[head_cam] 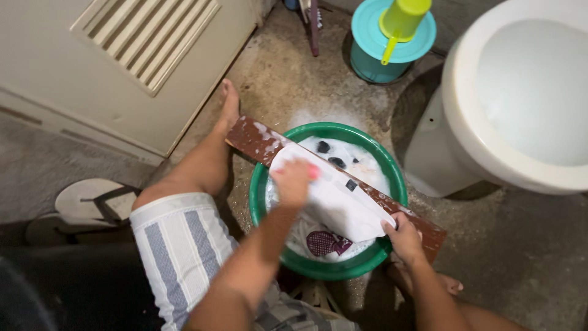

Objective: The person scrubs a white t-shirt with a colorful brush in a green basin filled with soapy water. The person repeatedly scrubs, lifts, and repositions the t-shirt on a wooden board placed across the basin.

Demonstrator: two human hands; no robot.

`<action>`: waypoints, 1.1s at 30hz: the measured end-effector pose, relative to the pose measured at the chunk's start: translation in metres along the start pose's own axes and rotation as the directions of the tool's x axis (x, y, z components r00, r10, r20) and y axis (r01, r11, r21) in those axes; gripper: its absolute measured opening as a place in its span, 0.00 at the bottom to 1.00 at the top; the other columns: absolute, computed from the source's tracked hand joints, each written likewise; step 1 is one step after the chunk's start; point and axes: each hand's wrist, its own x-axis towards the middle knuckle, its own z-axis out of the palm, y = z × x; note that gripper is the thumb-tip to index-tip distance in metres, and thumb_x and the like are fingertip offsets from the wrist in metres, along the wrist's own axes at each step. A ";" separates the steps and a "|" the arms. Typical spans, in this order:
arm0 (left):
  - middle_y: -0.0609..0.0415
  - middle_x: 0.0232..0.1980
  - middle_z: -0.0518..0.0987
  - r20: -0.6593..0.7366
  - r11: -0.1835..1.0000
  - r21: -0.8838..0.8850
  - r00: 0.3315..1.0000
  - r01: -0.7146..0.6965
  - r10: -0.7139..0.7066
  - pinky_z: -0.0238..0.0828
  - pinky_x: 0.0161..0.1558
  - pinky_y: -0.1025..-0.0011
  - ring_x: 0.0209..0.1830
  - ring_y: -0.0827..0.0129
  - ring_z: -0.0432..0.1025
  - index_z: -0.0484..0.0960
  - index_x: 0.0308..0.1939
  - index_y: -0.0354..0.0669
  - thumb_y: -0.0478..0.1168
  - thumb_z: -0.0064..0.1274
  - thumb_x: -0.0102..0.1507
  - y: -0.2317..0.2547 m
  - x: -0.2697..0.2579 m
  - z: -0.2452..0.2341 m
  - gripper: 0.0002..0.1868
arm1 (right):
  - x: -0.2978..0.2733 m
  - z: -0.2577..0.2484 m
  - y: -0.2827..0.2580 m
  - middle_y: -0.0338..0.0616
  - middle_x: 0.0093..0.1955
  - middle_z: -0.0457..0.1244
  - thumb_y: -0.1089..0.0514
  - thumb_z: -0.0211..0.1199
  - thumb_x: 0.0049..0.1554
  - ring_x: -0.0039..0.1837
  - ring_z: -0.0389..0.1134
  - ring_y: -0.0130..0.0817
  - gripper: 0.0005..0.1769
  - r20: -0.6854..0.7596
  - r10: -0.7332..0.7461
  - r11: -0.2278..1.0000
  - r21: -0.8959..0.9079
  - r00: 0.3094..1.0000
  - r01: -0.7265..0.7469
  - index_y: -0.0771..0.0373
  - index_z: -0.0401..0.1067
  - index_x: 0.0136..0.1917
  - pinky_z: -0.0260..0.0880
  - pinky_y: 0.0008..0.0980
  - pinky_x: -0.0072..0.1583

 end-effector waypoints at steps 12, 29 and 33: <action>0.56 0.47 0.76 0.033 0.931 -0.141 0.938 -0.338 0.345 0.62 0.46 0.46 0.51 0.58 0.71 0.78 0.44 0.55 0.46 0.50 0.54 0.132 -0.080 -0.052 0.14 | 0.002 -0.005 0.001 0.46 0.41 0.72 0.48 0.65 0.57 0.45 0.73 0.38 0.15 0.054 0.090 0.994 0.065 0.995 -0.093 0.57 0.72 0.53 0.71 0.38 0.53; 0.58 0.47 0.76 -0.002 0.998 0.055 1.000 0.028 -0.028 0.64 0.46 0.50 0.50 0.62 0.70 0.79 0.47 0.53 0.44 0.49 0.62 -0.003 0.011 -0.012 0.10 | 0.023 -0.001 -0.012 0.48 0.50 0.71 0.52 0.68 0.49 0.54 0.69 0.50 0.12 -0.059 -0.232 0.927 -0.316 0.971 0.202 0.53 0.79 0.48 0.68 0.45 0.53; 0.59 0.50 0.76 -0.041 0.927 -0.271 0.965 -0.261 0.260 0.63 0.45 0.49 0.54 0.62 0.69 0.79 0.48 0.55 0.44 0.50 0.59 0.108 -0.044 -0.021 0.13 | 0.035 0.005 -0.033 0.50 0.51 0.71 0.53 0.66 0.54 0.54 0.71 0.46 0.17 -0.023 -0.147 0.974 -0.176 0.989 0.141 0.58 0.75 0.56 0.69 0.40 0.58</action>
